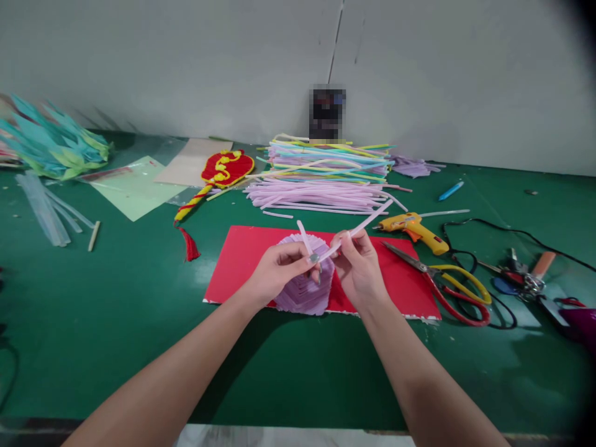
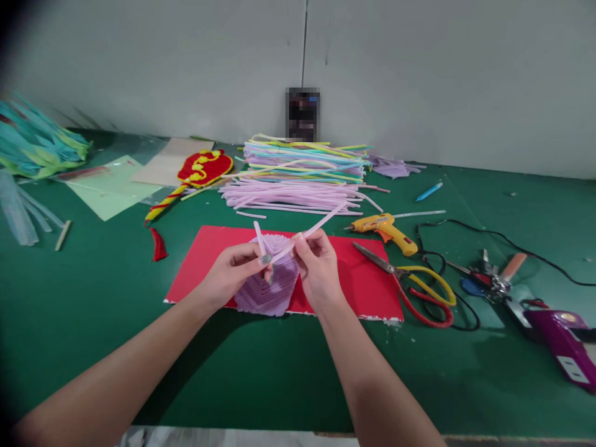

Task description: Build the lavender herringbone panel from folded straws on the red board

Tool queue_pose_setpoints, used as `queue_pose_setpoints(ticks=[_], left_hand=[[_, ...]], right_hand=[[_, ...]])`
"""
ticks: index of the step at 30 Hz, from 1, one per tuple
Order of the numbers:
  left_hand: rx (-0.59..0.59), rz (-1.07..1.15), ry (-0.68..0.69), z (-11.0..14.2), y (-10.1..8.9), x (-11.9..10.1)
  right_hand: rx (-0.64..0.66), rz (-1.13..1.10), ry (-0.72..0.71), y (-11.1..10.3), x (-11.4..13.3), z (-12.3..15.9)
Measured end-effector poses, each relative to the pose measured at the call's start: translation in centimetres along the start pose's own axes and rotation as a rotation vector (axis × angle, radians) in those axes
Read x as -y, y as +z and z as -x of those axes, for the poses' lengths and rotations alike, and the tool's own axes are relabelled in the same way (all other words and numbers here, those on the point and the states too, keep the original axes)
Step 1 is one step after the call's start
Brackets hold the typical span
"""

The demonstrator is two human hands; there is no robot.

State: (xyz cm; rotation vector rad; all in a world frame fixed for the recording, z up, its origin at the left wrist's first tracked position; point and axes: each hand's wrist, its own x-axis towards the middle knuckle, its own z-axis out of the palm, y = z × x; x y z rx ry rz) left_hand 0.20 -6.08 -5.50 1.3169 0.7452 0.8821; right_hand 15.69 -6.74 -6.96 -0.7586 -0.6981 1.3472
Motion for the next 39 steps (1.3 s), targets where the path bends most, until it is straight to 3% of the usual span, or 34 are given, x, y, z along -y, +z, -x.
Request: queue_pose_setpoints(ticks=[4,7,13,15,18,22,27,35,39], left_hand=[[0.005,-0.045,0.000,-0.1,-0.1,-0.1],[-0.057,-0.234,-0.002,-0.2,0.0,-0.2],[-0.459,-0.768,0.004,-0.6,-0.9,0.1],[-0.543,-0.914,0.033,-0.7,-1.6,0.3],[-0.533,-1.054,-0.016,-0.8,-2.5,0.5],[-0.377,-1.169,-0.198,-1.1,-3.0,0.6],[-0.329,-1.108,-0.231,-1.2,-3.1,0.5],[-0.292,-0.646,-0.207,-1.0,-2.8,0.5],[-0.217,-0.422,-0.194,-1.1,-3.0,0.2]], right_hand=[[0.009,0.052,0.001,0.0,0.1,-0.1],[-0.068,0.087,-0.011,-0.1,0.3,-0.4],[-0.274,0.245,-0.120,-1.3,0.8,-1.2],[-0.328,0.256,-0.127,-1.8,1.0,-1.4],[-0.366,0.271,-0.113,-2.1,1.1,-1.6],[-0.357,0.276,-0.081,-1.9,1.1,-1.5],[-0.333,0.283,-0.072,-1.6,1.1,-1.3],[-0.334,0.233,-0.075,-1.6,1.3,-1.3],[-0.333,0.183,-0.043,-1.6,1.6,-1.4]])
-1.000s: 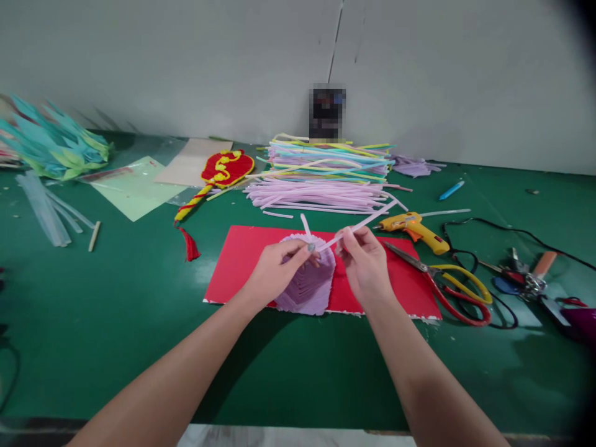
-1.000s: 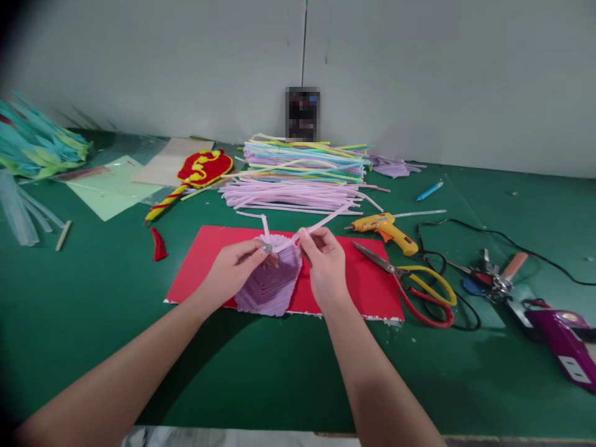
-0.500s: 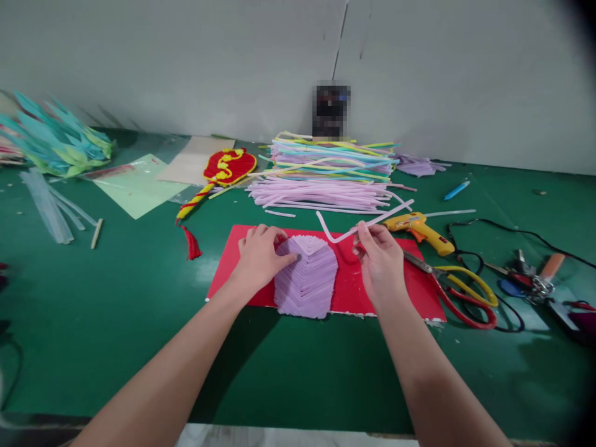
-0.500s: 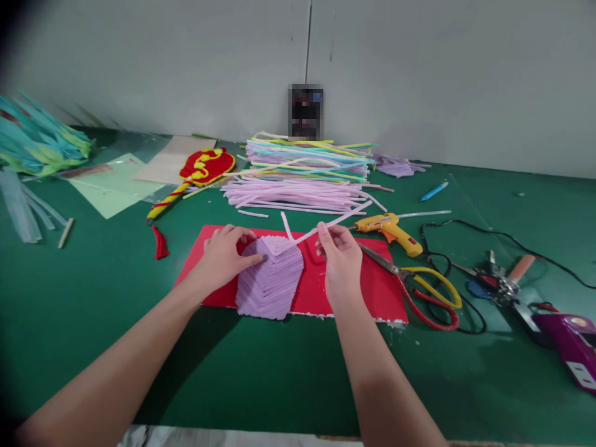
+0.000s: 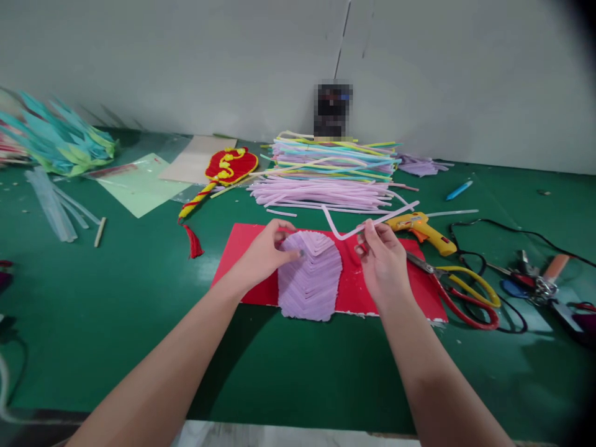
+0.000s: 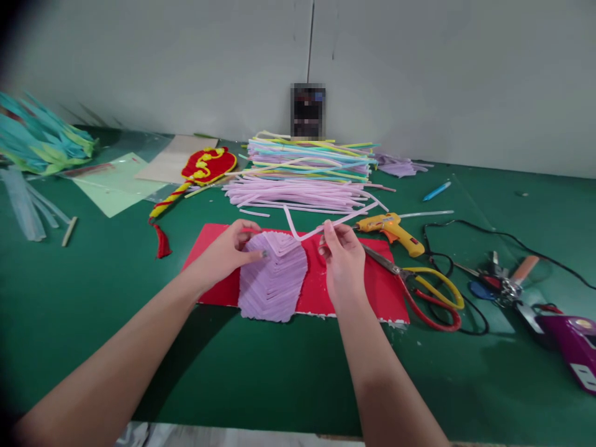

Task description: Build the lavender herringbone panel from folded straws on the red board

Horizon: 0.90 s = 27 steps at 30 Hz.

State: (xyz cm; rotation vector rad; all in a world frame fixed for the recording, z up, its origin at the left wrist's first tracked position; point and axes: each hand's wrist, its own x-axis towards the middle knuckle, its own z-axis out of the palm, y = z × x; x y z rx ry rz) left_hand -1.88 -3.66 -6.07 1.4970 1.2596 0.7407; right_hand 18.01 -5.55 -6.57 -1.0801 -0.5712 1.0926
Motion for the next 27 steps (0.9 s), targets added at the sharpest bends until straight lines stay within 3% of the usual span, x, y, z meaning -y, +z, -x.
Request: queue_pose_setpoints(ticks=[6,11,15,19,27], left_hand=[[0.148,0.166,-0.089,-0.1,-0.3,0.3],[0.128,0.397,-0.119,-0.1,0.0,0.8],[0.145,0.521,-0.119,-0.2,0.3,1.0],[0.152,0.557,-0.118,-0.2,0.4,1.0],[0.179,0.519,-0.136,-0.3,0.1,0.6]], right_hand=[[0.050,0.008,-0.017,0.1,0.1,0.3],[0.188,0.055,-0.058,0.6,-0.6,0.9],[0.241,0.271,-0.130,0.6,-1.2,1.2],[0.228,0.431,-0.184,0.4,-1.4,1.1],[0.202,0.445,-0.195,0.5,-1.4,1.1]])
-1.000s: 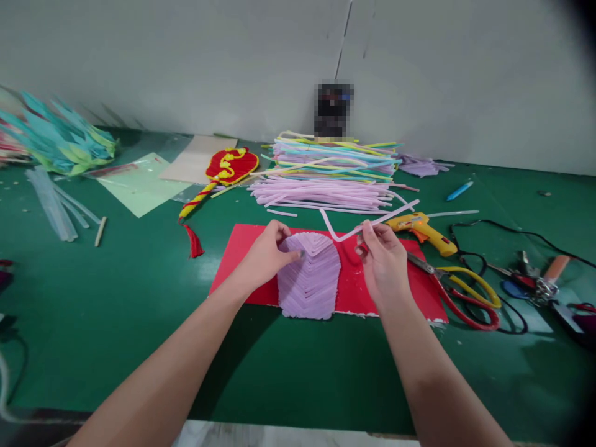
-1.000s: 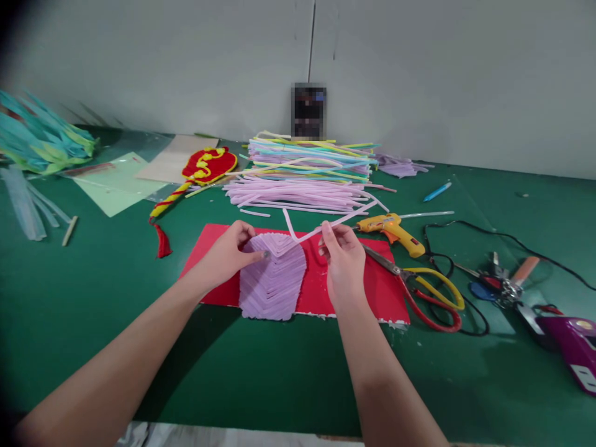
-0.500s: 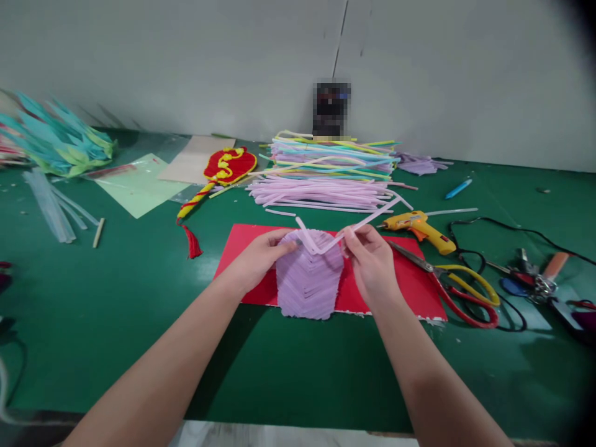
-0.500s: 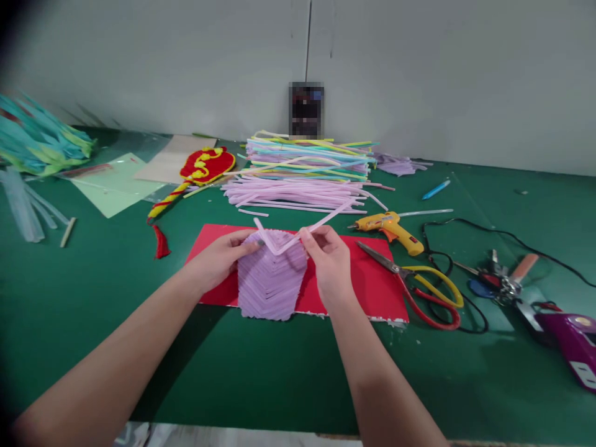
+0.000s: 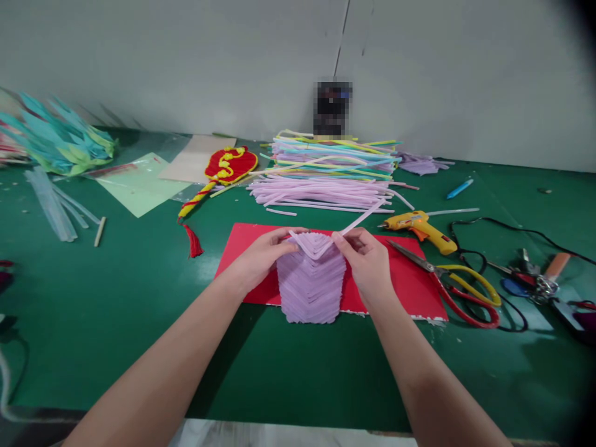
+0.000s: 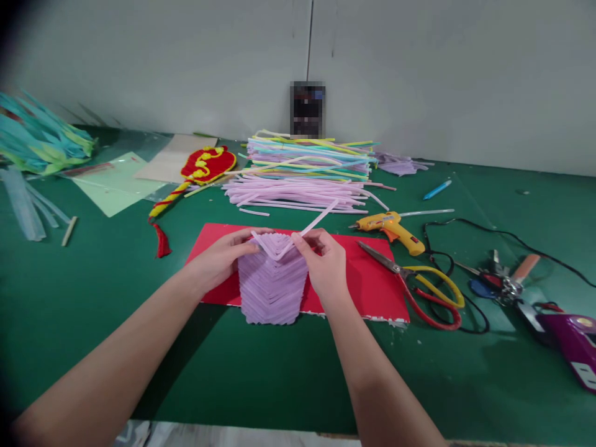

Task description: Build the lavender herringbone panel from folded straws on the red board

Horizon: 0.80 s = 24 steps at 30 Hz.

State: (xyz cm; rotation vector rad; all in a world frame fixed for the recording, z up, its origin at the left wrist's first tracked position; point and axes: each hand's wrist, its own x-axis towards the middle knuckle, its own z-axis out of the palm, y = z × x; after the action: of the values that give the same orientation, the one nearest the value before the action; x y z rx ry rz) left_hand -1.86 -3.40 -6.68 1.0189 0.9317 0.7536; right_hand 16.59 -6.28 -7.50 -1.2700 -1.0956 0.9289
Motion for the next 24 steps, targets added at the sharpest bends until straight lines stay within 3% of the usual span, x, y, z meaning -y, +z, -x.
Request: queue_pose_setpoints(ticks=[13,19,24], left_hand=[[-0.021,-0.055,0.015,0.06,0.22,0.23],[-0.039,-0.042,0.031,-0.09,0.05,0.47],[-0.041,-0.034,0.056,-0.12,0.04,0.49]], right_hand=[[0.021,0.063,-0.020,-0.14,0.09,0.05],[-0.021,0.145,-0.101,-0.36,-0.25,-0.06],[-0.011,0.086,-0.100,-0.33,-0.47,-0.10]])
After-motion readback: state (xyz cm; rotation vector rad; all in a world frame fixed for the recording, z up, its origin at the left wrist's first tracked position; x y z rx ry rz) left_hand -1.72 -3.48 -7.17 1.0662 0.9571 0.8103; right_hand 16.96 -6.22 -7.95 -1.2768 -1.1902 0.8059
